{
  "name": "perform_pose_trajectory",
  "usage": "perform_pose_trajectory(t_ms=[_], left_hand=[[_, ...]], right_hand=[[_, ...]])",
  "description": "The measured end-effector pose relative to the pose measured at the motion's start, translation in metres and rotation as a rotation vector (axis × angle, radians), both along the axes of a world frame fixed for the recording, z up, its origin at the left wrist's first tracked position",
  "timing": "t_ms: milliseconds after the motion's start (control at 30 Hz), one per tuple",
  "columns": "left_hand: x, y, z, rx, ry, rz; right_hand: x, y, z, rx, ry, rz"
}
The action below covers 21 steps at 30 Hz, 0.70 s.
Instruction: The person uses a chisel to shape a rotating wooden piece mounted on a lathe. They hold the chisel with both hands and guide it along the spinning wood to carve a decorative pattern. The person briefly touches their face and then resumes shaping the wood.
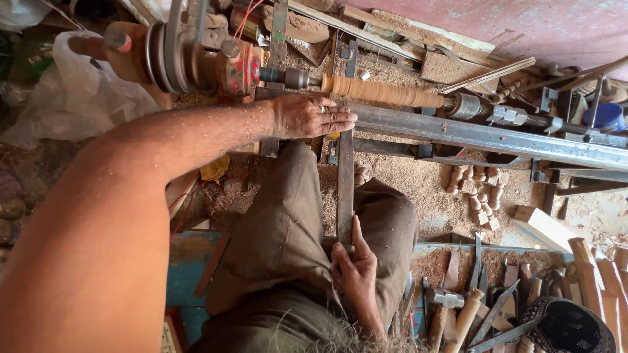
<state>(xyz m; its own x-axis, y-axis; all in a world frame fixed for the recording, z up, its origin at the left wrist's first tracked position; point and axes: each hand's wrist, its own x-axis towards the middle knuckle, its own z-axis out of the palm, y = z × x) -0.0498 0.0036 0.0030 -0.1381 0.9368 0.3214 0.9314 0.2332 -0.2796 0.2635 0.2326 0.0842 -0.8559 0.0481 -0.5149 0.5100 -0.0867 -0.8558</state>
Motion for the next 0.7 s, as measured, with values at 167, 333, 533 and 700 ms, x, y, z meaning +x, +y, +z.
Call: perform_pose_trajectory(t_ms=[167, 333, 533, 700], left_hand=[[0.004, 0.001, 0.005, -0.040, 0.022, 0.012], [0.008, 0.003, 0.020, -0.033, -0.100, -0.036], [0.008, 0.010, 0.014, -0.074, -0.102, -0.001], [0.002, 0.011, 0.007, -0.116, -0.117, 0.029]], right_hand=[[-0.001, -0.010, 0.012, -0.028, -0.070, -0.056], [0.013, -0.012, 0.008, -0.018, 0.044, -0.085], [0.019, -0.010, -0.002, 0.016, 0.127, -0.071], [0.012, -0.009, -0.002, 0.057, 0.089, -0.059]])
